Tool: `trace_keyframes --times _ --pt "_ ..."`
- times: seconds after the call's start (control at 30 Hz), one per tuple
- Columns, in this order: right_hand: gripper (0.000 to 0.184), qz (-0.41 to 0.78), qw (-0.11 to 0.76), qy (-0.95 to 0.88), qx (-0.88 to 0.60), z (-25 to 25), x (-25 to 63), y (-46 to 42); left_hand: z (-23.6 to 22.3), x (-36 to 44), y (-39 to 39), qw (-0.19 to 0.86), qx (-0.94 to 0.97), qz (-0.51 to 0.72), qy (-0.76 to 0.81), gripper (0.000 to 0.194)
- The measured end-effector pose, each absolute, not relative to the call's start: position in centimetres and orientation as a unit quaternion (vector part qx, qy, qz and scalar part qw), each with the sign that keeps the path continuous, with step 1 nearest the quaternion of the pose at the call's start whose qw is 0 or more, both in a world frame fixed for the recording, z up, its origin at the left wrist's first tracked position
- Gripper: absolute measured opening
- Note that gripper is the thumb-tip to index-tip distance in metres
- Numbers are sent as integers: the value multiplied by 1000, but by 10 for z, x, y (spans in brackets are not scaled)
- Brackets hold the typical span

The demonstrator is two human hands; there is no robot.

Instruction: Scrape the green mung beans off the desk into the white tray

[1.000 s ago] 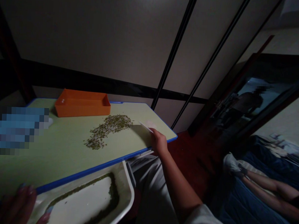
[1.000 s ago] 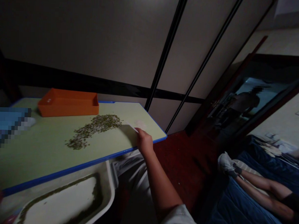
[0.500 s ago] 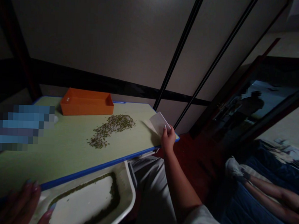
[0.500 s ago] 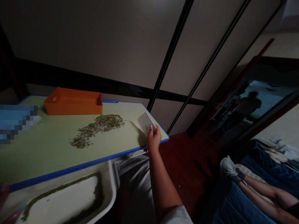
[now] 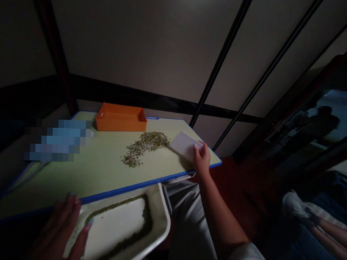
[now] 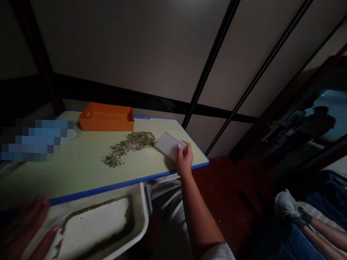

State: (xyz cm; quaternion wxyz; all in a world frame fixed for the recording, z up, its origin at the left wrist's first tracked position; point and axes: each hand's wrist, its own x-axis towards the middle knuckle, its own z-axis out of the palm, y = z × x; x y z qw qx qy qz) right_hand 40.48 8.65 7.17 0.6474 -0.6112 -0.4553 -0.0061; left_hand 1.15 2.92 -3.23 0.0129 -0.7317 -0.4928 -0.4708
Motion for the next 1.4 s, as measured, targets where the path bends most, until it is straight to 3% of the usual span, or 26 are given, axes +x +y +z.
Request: trace_keyframes --times 0.17,0.43,1.4 --pt "32 184 653 -511 -528 76 373 98 -25 12 21 93 -756 -415 -498 65" --pt "34 296 649 -489 -502 68 356 116 -19 11 15 121 -765 -379 -507 64" --pt "37 343 595 -529 -499 74 353 109 -12 12 15 99 -770 -385 -499 67"
